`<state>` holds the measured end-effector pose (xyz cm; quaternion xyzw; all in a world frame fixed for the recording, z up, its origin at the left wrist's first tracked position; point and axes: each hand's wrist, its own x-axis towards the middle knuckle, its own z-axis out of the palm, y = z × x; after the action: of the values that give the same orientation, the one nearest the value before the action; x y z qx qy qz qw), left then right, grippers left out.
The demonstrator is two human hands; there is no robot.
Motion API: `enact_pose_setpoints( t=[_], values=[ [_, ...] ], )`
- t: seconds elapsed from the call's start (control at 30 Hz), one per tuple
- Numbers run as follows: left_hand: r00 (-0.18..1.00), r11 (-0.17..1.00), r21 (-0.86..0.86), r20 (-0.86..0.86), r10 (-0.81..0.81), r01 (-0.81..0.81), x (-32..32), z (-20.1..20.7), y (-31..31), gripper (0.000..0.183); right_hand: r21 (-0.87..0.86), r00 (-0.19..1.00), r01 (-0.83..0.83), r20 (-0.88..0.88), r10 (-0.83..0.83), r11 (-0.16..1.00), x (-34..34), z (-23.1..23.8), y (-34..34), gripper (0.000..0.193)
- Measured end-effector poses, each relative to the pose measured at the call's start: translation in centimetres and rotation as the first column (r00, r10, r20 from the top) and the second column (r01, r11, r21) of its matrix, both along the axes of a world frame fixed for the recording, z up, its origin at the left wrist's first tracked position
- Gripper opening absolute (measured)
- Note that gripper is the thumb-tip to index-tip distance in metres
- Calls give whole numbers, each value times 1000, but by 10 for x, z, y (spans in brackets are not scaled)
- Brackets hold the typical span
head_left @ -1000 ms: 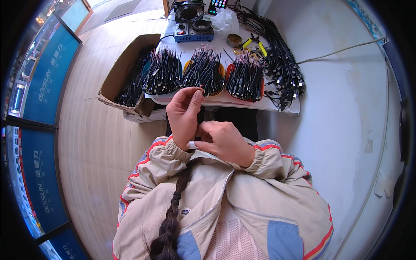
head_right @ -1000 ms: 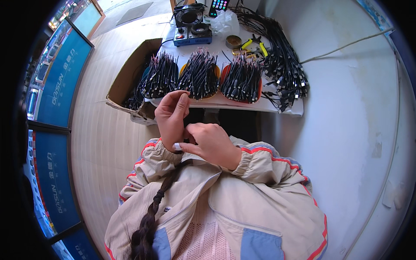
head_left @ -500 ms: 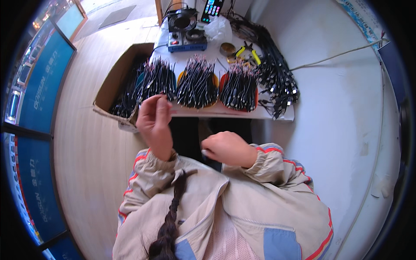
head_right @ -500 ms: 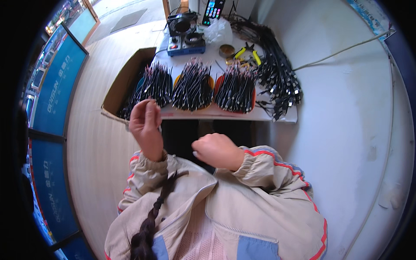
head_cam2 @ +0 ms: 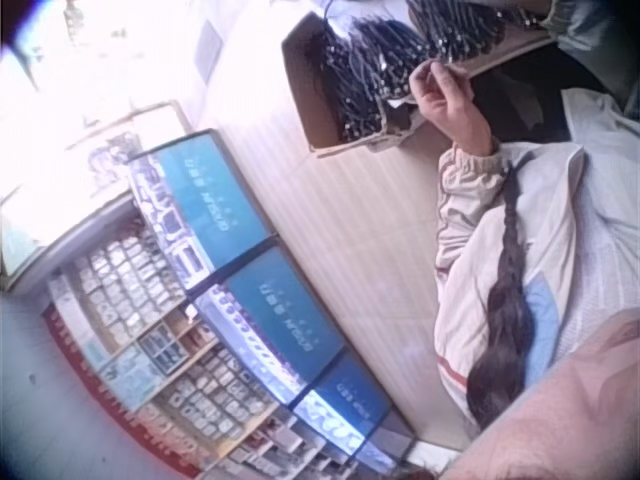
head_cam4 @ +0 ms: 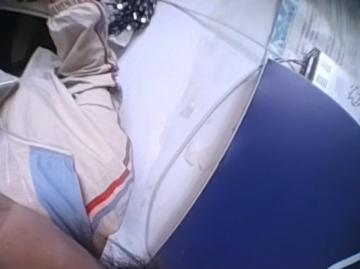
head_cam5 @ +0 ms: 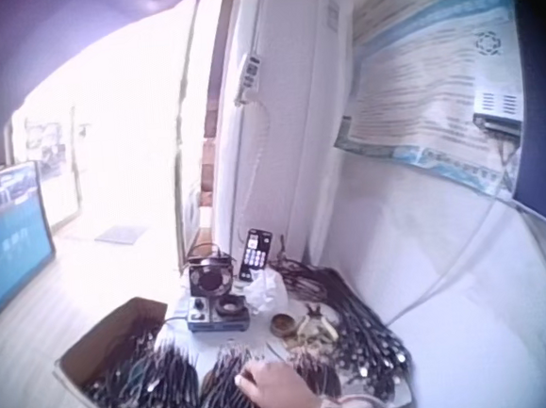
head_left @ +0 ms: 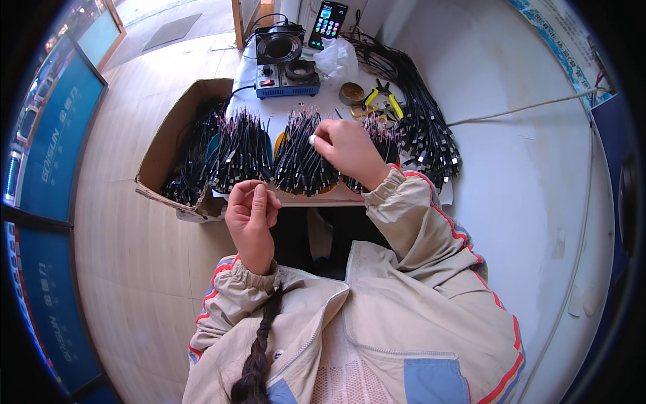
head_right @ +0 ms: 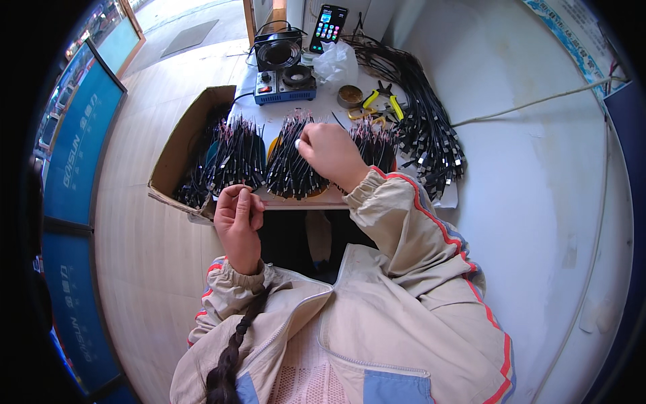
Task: The person repeatedly picks small black wires, strips or prepares the ends, and attaches small white connectors or heat-shrink sleeves. They use a soldering iron and pliers to secure and trim the connections, then place finished units into a cardboard box.
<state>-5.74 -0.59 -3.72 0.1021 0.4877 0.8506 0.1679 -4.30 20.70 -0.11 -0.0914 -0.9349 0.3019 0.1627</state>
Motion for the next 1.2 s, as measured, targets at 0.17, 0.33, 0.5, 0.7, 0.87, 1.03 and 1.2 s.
enact_pose_setpoints(
  t=[0.17,0.33,0.5,0.7,0.87,1.03,1.2],
  values=[
    [1000,1000,17,26,-14,13,-4,-6,2,9,315,970,65,203,-134,947,-12,-6,-32,32],
    [998,999,23,50,-49,47,-4,-9,3,9,325,945,138,238,-223,936,-18,-20,-40,31],
    [995,997,34,72,-68,66,-4,-9,1,8,131,957,169,214,-194,977,-18,-25,-23,25],
    [993,994,79,86,-81,74,-2,-8,-1,8,31,965,249,73,-250,968,-36,-15,26,30],
    [993,993,83,80,-90,83,1,-7,0,8,71,939,262,213,-272,962,-74,-24,67,39],
    [994,993,75,57,-94,90,1,-8,-1,9,-293,951,237,264,-160,926,-83,-45,84,39],
    [989,990,83,85,-122,115,3,-7,-1,9,-578,972,221,195,-130,786,-77,-50,92,28]
  ],
)
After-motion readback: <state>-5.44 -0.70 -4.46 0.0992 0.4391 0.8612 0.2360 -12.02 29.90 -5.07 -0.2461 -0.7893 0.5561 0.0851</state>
